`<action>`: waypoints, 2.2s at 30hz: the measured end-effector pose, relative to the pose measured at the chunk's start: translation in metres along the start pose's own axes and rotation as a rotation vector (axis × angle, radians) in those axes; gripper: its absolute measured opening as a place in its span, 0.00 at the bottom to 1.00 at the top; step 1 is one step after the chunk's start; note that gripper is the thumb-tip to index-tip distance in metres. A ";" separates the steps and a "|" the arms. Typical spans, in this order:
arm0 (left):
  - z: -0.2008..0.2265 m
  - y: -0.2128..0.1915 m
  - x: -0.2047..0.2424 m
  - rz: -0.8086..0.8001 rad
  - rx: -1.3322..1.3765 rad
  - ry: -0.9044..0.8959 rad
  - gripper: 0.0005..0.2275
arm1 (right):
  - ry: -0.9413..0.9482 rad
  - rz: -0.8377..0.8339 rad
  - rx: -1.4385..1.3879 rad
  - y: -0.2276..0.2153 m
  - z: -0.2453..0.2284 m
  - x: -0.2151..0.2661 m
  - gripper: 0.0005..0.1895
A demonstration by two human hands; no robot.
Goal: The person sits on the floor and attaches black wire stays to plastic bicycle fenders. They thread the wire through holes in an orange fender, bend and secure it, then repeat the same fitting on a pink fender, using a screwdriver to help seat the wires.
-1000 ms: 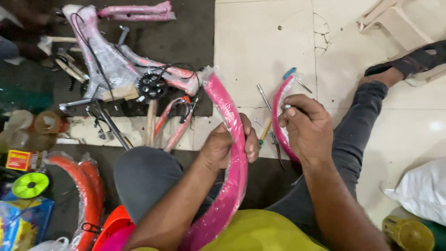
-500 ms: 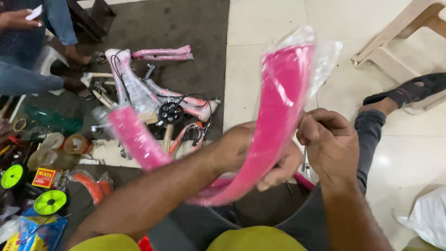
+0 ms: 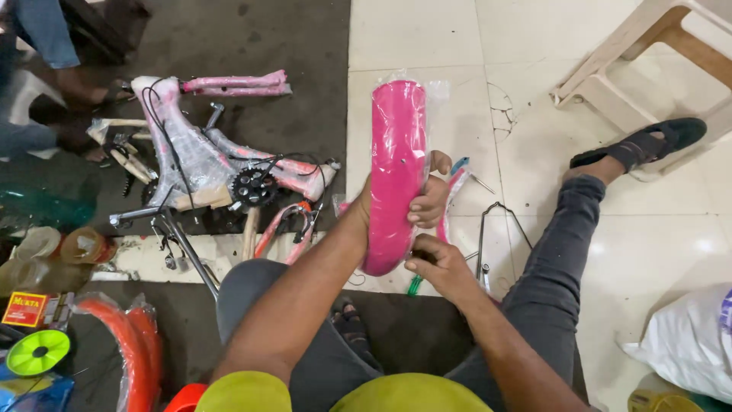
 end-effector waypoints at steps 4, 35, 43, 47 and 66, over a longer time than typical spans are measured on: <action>0.002 -0.027 0.002 0.326 -0.200 0.124 0.19 | -0.128 -0.065 0.025 0.003 -0.002 -0.021 0.09; 0.019 -0.066 0.041 0.703 -0.606 0.292 0.22 | 0.036 0.411 -0.004 -0.053 -0.026 -0.045 0.09; 0.020 -0.020 0.036 0.758 -0.658 0.218 0.25 | -0.059 0.289 -0.303 -0.026 -0.104 -0.059 0.09; 0.010 -0.041 0.034 0.678 -0.621 0.201 0.20 | -0.062 0.285 -0.263 -0.026 -0.104 -0.069 0.08; -0.004 -0.062 0.044 0.625 -0.642 0.173 0.15 | -0.084 0.298 0.073 -0.012 -0.105 -0.067 0.08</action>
Point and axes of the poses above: each hand's wrist, its own x-axis away from the middle knuckle, its own y-axis out of the palm, z = x × y, the point moved 4 cm from there along -x, towards the middle knuckle, and after that the axes turned 4 degrees about z, right-handed, at the moved point
